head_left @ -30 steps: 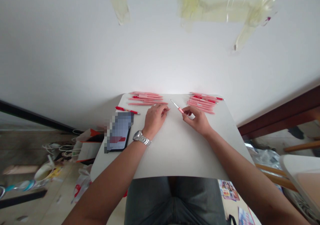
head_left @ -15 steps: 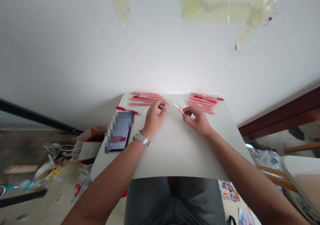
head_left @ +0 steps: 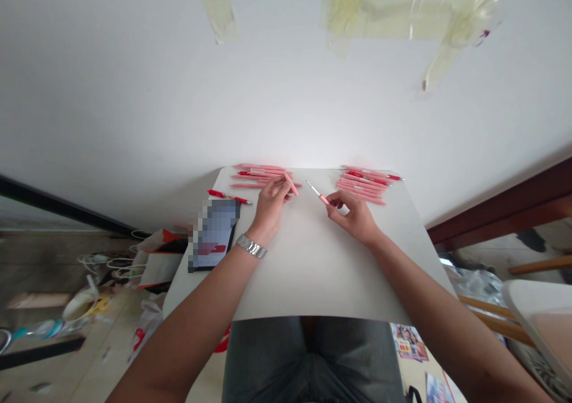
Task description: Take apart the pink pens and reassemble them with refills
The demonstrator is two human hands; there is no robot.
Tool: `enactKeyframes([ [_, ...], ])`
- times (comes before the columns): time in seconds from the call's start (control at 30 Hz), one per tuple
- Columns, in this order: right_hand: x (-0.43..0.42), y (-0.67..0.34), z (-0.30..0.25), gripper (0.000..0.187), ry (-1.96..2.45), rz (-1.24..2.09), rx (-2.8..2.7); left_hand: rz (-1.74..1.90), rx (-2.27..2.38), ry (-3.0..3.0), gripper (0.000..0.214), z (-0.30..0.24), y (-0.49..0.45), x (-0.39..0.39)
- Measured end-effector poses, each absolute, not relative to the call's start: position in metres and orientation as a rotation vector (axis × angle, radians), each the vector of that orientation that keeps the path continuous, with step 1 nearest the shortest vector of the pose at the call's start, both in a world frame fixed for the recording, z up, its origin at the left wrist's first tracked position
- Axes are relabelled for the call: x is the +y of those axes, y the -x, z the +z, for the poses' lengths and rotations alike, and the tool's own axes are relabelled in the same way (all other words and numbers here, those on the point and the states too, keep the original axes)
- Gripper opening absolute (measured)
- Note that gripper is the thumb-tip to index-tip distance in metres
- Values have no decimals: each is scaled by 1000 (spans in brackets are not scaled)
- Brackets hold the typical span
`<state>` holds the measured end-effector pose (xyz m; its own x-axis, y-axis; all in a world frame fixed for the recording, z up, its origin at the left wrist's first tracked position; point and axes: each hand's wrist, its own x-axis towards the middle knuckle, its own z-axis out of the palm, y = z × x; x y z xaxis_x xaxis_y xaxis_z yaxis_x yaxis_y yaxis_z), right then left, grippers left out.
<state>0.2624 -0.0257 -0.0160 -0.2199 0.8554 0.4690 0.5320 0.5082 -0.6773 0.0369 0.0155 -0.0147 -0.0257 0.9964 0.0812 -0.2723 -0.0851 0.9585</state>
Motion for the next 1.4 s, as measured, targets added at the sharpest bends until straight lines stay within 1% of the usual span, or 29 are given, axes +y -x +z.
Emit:
enactKeyframes([
  [0.27, -26, -263, -18, 9, 1141, 493, -1905, 1395, 894, -883, 24, -10, -35, 16],
  [0.47, -25, -264, -20, 11, 1149, 499, -1921, 1405, 868, -932, 26, -10, -35, 15],
  [1.4, -27, -261, -18, 11, 1142, 512, -1945, 1422, 809, -986, 28, -7, -39, 12],
])
